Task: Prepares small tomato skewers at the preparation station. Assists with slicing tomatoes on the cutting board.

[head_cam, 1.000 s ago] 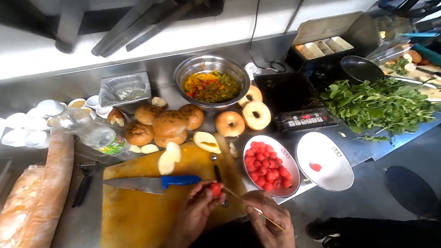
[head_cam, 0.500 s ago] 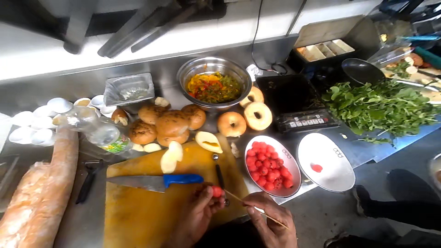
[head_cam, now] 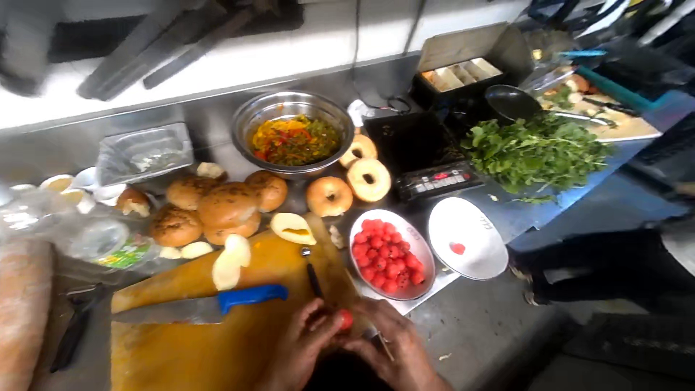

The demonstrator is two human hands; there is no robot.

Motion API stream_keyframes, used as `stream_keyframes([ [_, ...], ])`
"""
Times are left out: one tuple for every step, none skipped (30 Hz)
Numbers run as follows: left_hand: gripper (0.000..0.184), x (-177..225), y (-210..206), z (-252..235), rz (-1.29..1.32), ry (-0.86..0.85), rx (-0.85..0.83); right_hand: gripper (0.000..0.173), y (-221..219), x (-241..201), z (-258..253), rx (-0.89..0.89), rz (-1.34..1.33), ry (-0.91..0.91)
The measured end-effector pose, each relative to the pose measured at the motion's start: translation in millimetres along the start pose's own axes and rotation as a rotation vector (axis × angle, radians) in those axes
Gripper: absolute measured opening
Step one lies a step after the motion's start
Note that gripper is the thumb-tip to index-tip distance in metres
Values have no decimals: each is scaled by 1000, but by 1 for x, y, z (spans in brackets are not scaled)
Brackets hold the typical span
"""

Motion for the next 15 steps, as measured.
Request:
stream_keyframes([
  [26,-2,-7,-3,-76,-21,-44,46,1,1,2,-11,36,5],
  [25,-4,-14,-6,-145,-40,-86,40,4,2,3,-10,68,17],
  [25,-5,-21,-9,-199,-57,-125,33,7,3,5,2,95,30],
  [25,-5,-28,-12,-219,-69,-168,28,13,5,6,24,109,34],
  [24,-3,-34,-16,-231,-86,-213,25,21,7,6,62,120,22],
  [23,1,-39,-20,-271,-127,-241,24,33,11,5,121,154,-6],
  [21,6,-44,-26,-354,-186,-228,24,49,16,2,194,224,-46],
  [20,11,-46,-34,-497,-259,-167,23,69,24,-1,268,320,-90],
  [20,17,-47,-42,-690,-335,-68,24,92,34,-5,328,421,-136],
  [22,22,-48,-53,-895,-385,41,24,116,46,-9,367,501,-189],
  [25,28,-47,-64,-1064,-402,124,26,138,59,-12,397,559,-234],
  [30,32,-47,-76,-1201,-397,169,28,157,72,-13,417,599,-263],
  [36,35,-46,-89,-1316,-372,175,31,171,85,-13,432,619,-278],
  [42,35,-45,-100,-1414,-344,157,33,182,94,-13,438,629,-295],
  [45,35,-46,-107,-1499,-310,120,35,187,99,-11,443,637,-308],
])
Point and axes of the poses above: each hand's wrist, its own z-axis away from the middle knuckle, its own y-axis out of the back of the hand, x = y × z, the point moved 2 cm from there along -z, towards the middle knuckle, and after that the axes turned 7 degrees about -z, right-handed, at the moved point
